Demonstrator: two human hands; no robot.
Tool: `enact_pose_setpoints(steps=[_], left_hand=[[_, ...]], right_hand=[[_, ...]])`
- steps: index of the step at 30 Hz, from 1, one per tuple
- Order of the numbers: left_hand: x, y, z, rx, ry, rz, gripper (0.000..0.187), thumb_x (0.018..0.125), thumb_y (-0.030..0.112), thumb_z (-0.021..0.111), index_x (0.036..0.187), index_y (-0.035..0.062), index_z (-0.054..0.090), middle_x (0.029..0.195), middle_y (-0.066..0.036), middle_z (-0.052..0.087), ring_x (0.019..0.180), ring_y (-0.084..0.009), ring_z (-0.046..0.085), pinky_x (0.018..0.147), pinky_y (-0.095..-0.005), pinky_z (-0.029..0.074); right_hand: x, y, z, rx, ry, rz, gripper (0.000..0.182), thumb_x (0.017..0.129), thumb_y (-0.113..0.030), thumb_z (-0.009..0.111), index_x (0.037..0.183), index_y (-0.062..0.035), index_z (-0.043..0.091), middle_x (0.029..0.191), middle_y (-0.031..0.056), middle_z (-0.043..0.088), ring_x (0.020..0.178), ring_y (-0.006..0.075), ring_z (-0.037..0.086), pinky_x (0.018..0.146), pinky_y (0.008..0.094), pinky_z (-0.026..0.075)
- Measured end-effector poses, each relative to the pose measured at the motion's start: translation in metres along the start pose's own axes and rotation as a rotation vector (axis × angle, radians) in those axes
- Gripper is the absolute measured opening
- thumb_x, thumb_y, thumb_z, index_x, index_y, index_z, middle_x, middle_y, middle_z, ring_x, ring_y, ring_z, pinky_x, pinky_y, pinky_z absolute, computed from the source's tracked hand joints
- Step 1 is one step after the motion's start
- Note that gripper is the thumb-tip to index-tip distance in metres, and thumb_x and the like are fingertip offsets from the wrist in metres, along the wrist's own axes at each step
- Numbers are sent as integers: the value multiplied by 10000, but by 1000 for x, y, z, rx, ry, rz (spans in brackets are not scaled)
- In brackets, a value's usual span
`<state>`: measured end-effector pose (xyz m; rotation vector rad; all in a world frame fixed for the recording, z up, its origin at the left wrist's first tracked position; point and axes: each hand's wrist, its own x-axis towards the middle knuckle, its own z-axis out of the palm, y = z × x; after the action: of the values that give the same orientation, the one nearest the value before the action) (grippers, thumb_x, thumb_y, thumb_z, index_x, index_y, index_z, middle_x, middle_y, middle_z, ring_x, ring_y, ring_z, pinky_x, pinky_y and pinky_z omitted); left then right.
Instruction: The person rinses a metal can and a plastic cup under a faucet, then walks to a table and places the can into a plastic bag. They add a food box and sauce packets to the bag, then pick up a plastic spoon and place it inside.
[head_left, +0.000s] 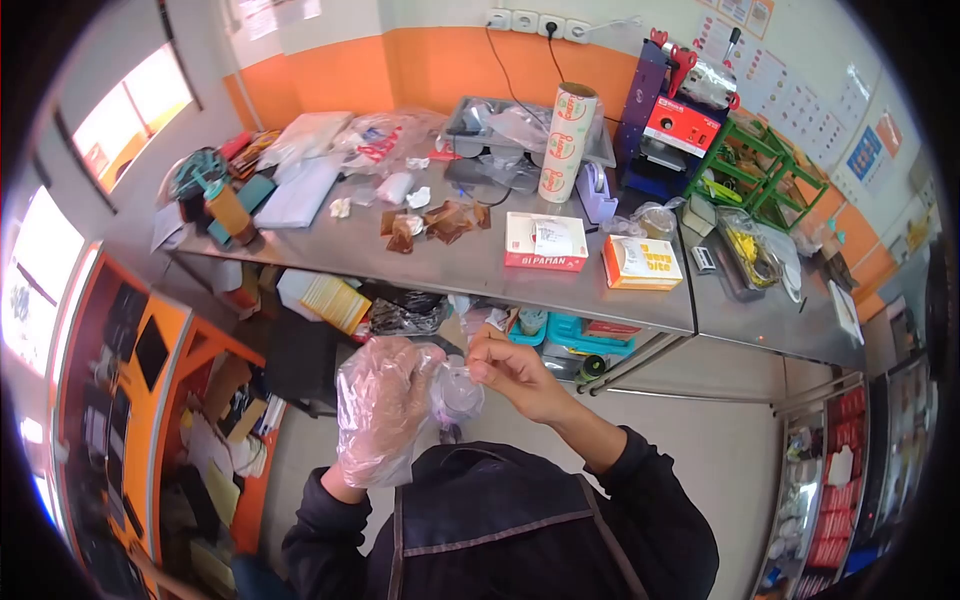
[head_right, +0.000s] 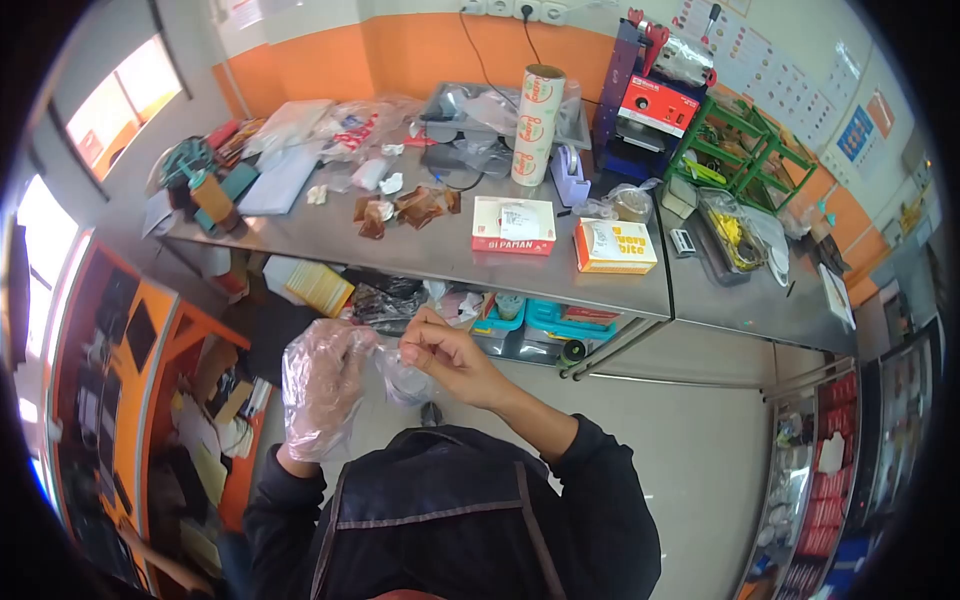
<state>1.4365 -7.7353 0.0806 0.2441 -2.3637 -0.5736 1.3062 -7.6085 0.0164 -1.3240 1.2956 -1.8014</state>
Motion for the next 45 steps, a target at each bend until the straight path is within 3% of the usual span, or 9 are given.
enact_pose_setpoints(steps=[2,5,10,17,23,29,34,39,45], left_hand=[[37,-34,12,68,88,136,85,803,94,576,768,18,588,638,-130,524,606,-313,513,596,-370,420],[86,-84,26,-178,72,-372,119,824,75,544,725,14,569,632,-127,522,596,-295,512,570,-359,402],[140,-159,100,-506,101,-503,326,895,186,516,622,13,475,617,-35,497,573,-94,386,543,-256,344],[181,-187,171,-1935,241,-999,203,914,191,495,777,43,476,742,-18,447,695,-90,450,732,-251,433],[202,-221,216,-2059,91,-931,180,907,185,502,824,27,478,741,-13,428,690,-96,444,799,-292,448],[196,-238,236,-1324,-273,-831,155,918,144,470,895,-3,515,781,-19,482,686,-94,462,765,-295,449],[235,-221,192,-343,-417,-56,192,807,185,593,929,40,563,913,-114,576,873,-277,563,713,-353,466],[244,-226,136,-274,-305,-154,232,776,218,636,941,69,569,988,-85,578,922,-271,554,774,-371,461],[198,-293,76,-144,-270,-506,199,797,224,604,921,71,580,985,-102,582,929,-289,555,792,-371,448]], right_hand=[[27,2,-23,98,-35,72,144,896,-151,515,833,-24,543,773,-4,390,793,101,383,721,242,332],[49,4,-78,-149,79,63,152,889,-164,532,820,-29,545,766,-9,378,756,104,384,676,233,324],[96,34,-132,-314,146,233,126,877,-132,528,805,-28,531,784,4,408,705,100,383,644,226,320],[155,77,-174,-87,283,267,144,898,-124,482,812,-16,520,765,0,418,693,83,416,652,214,343],[171,93,-204,-72,473,323,165,882,-127,499,767,-15,535,722,-5,429,666,76,403,625,212,323],[169,109,-218,-459,375,248,91,831,-60,553,762,0,545,714,27,476,635,91,410,593,221,332],[186,103,-207,-834,527,210,134,794,-44,585,925,-13,588,727,47,506,649,109,458,577,240,356],[239,82,-218,-997,560,64,164,780,-21,595,942,-19,575,751,61,525,633,147,478,574,249,383],[340,49,-201,-563,3,64,58,764,2,602,771,5,544,746,82,547,645,171,511,616,261,413]])
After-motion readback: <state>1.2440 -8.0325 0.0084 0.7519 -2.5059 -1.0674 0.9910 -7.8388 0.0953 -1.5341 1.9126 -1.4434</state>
